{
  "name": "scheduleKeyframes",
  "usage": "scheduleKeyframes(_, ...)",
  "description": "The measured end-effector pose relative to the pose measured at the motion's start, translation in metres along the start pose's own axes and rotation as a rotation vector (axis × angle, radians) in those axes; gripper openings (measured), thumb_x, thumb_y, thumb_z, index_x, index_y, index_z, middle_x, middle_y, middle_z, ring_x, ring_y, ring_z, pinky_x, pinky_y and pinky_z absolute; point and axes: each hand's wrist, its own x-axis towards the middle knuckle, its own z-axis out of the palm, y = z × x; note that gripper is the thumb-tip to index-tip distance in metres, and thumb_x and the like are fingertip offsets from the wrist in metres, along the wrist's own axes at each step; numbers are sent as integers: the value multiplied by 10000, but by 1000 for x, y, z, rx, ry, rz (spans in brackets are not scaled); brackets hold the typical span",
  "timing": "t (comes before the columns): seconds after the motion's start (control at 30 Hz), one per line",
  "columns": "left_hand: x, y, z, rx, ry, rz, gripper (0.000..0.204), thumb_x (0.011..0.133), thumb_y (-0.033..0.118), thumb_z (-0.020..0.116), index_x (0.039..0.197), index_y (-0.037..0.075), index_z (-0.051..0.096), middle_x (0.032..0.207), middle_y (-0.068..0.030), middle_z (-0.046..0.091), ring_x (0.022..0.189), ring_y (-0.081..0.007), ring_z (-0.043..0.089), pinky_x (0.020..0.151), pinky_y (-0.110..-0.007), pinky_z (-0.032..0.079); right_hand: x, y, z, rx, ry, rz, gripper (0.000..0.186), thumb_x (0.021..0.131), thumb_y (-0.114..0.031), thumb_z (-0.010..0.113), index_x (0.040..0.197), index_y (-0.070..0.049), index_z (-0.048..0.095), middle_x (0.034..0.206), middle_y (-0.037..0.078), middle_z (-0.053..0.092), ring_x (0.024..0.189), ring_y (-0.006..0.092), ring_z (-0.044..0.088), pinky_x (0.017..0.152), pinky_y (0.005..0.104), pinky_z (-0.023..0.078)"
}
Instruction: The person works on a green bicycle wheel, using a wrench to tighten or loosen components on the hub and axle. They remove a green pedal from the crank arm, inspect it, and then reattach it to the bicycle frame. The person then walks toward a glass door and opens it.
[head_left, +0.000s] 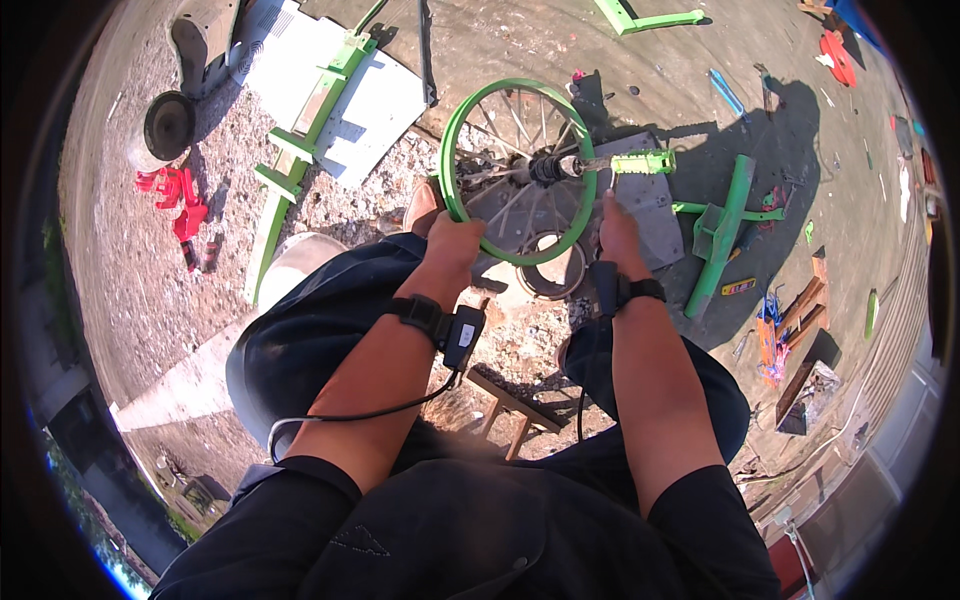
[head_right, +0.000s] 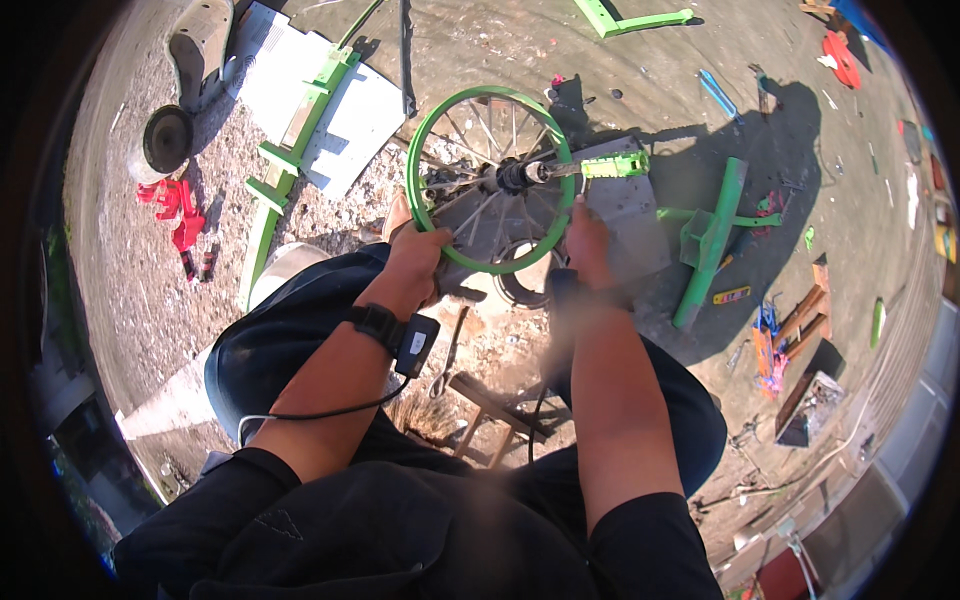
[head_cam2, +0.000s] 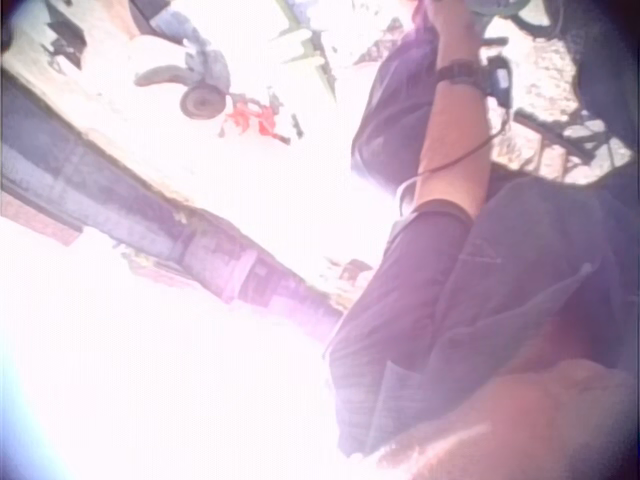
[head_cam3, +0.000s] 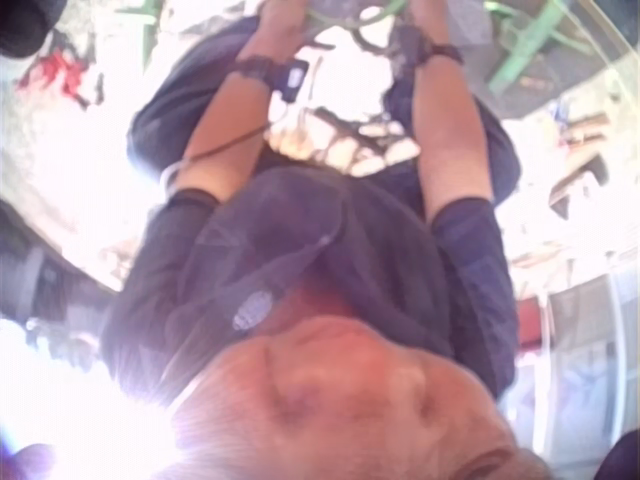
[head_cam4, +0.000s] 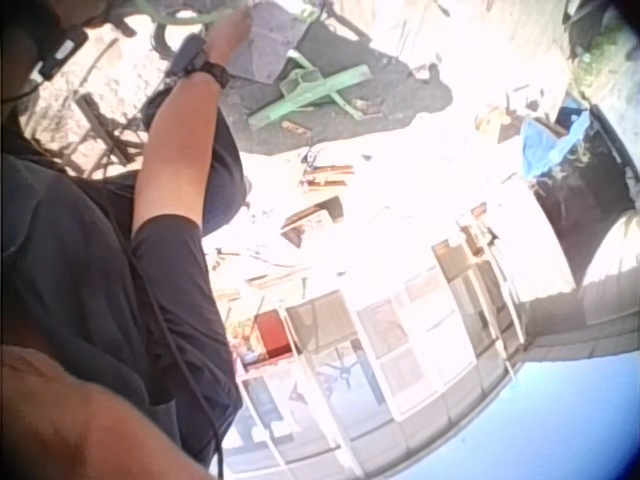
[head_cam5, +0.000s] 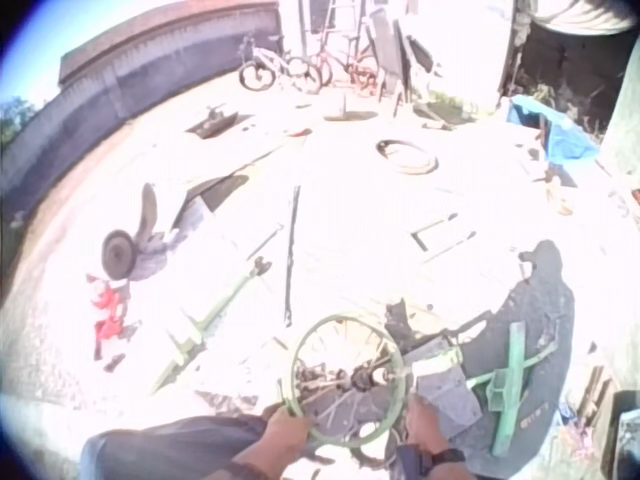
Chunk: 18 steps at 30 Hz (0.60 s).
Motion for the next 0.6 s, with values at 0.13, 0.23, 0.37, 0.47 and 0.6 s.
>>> scheduleKeyframes(0.13, -4, 8, -2, 41, 50, -22, 268, 811, 63, 671, 1031, -30, 550, 904, -94, 572, 774, -191, 545, 669, -373, 452, -7, -8, 2, 133, -33, 81, 384, 969, -429, 531, 841, -69, 564, 593, 14, 493, 413, 147, 474, 398, 306, 393)
scheduleKeyframes(0.23, -6, 11, 0, 14, 49, -33, 274, 810, 69, 674, 1034, -29, 550, 913, -97, 572, 785, -194, 546, 671, -375, 451, -21, -28, -1, 140, -49, 112, 372, 971, -425, 526, 890, -66, 582, 597, 11, 499, 428, 141, 482, 409, 304, 403)
scheduleKeyframes(0.37, -6, 11, -1, -70, 59, -29, 324, 797, 80, 689, 1069, -27, 551, 937, -107, 583, 812, -196, 561, 692, -373, 465, -30, -37, -4, 128, -54, 112, 382, 977, -423, 505, 941, -54, 601, 637, 21, 539, 485, 144, 530, 448, 301, 434)
scheduleKeyframes(0.47, -6, 12, 2, -62, 185, 72, 398, 781, 109, 705, 1119, -27, 542, 967, -124, 598, 850, -208, 586, 730, -364, 486, -37, -44, -4, 132, -53, 134, 392, 984, -416, 489, 985, -44, 612, 690, 41, 592, 536, 153, 576, 482, 302, 458)
scheduleKeyframes(0.6, 1, 11, 5, 251, 527, 549, 468, 775, 161, 709, 1160, -36, 527, 997, -143, 624, 884, -235, 624, 788, -356, 507, -42, -48, -2, 149, -21, 86, 411, 976, -381, 495, 948, 6, 630, 705, 74, 621, 567, 173, 610, 520, 317, 482)
